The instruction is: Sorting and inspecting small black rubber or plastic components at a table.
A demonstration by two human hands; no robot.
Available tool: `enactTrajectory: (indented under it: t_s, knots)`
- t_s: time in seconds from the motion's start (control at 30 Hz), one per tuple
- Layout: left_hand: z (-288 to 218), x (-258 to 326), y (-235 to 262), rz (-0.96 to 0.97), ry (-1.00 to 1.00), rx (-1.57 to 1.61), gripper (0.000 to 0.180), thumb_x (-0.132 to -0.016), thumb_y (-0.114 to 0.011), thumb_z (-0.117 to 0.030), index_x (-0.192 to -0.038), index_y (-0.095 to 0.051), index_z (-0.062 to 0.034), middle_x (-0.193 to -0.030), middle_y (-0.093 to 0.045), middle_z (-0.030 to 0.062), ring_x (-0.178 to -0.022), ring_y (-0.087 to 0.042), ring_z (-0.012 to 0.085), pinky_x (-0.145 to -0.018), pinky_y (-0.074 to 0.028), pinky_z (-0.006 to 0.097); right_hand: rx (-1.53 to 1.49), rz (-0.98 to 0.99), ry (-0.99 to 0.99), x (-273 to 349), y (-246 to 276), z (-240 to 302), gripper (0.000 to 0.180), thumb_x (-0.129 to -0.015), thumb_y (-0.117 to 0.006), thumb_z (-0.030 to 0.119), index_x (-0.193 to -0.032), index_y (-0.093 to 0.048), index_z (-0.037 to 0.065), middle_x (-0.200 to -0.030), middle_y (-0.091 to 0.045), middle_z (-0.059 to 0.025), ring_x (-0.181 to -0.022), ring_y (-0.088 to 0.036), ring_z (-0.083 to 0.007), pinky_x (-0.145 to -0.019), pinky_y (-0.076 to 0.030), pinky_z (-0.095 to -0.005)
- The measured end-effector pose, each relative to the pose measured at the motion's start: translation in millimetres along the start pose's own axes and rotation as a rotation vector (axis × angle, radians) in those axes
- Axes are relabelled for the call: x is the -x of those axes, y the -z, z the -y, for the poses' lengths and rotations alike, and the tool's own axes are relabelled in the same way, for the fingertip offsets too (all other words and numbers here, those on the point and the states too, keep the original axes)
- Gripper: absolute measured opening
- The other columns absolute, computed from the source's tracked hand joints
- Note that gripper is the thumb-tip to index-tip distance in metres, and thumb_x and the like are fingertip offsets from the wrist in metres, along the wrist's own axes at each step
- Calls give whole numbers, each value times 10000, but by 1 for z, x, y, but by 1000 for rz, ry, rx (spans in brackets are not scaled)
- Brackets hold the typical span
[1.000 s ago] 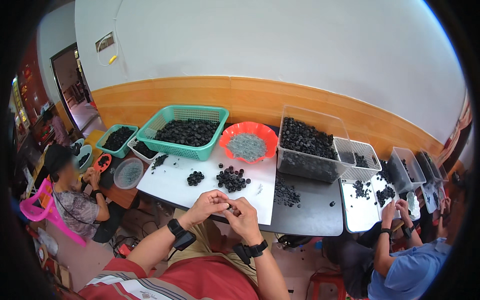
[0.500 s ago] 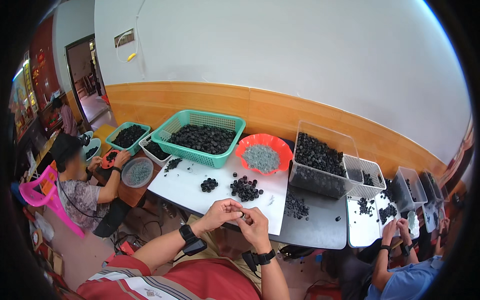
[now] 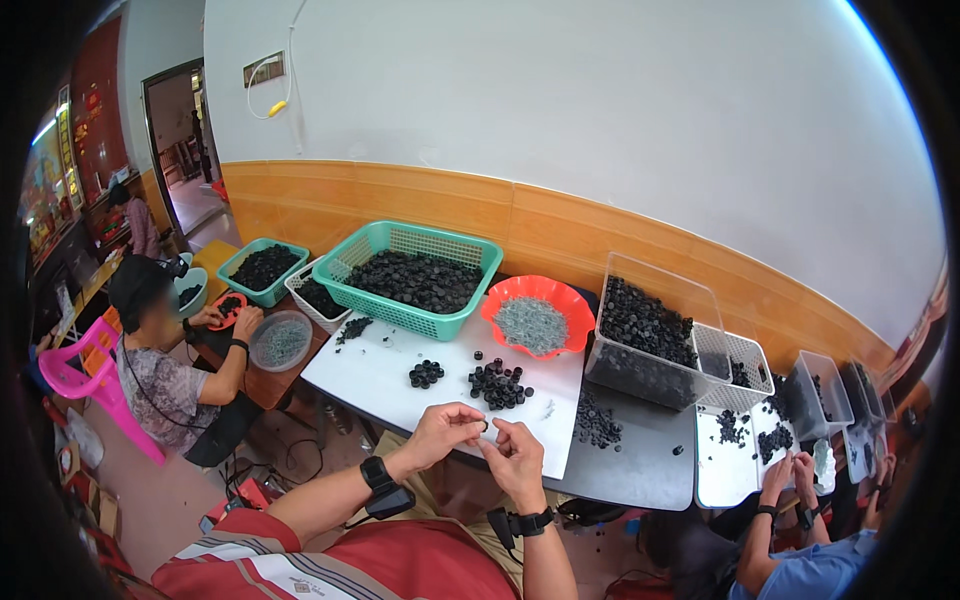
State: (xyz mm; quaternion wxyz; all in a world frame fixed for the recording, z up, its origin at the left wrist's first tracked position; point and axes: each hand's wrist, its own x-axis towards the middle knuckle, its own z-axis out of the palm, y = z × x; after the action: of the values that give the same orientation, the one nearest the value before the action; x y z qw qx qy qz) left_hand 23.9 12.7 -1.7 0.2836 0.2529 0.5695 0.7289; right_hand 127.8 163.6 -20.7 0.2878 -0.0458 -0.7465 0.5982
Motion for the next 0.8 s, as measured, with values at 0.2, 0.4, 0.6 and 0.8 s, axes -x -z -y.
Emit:
enactTrajectory:
  t_s: [0.2,0.4,0.6,0.8]
  knots:
    - [-9,2,1,-65,-67,-132,219,-965,-718,-103,-1129,-715,43,-941,-733,54,-801,-680,89,-741,-571,244,93,10,65,1,2,11,281,-827,-809,-1,-1094,-720,-7,-806,-562,8,-651,-486,-45,-565,-408,-214]
    - [-28,-12,17,-135,-125,-320,207,-962,-721,-99,-1104,-718,52,-929,-737,52,-787,-683,87,-731,-567,238,114,-3,91,0,2,11,239,-833,-810,41,-1058,-738,5,-758,-583,-33,-616,-519,-93,-564,-436,-242]
    - [-65,-39,52,-265,-203,-461,175,-944,-727,-84,-1068,-732,41,-893,-741,44,-757,-677,93,-695,-547,238,125,-2,117,-2,3,11,218,-836,-809,57,-1039,-746,5,-758,-588,-39,-615,-525,-99,-571,-447,-249]
    - [-128,-91,96,-446,-413,-855,181,-862,-759,-130,-989,-763,-1,-843,-767,110,-715,-721,180,-686,-560,316,125,-6,113,0,5,14,202,-843,-801,51,-1032,-748,6,-766,-597,-41,-624,-537,-100,-579,-455,-244]
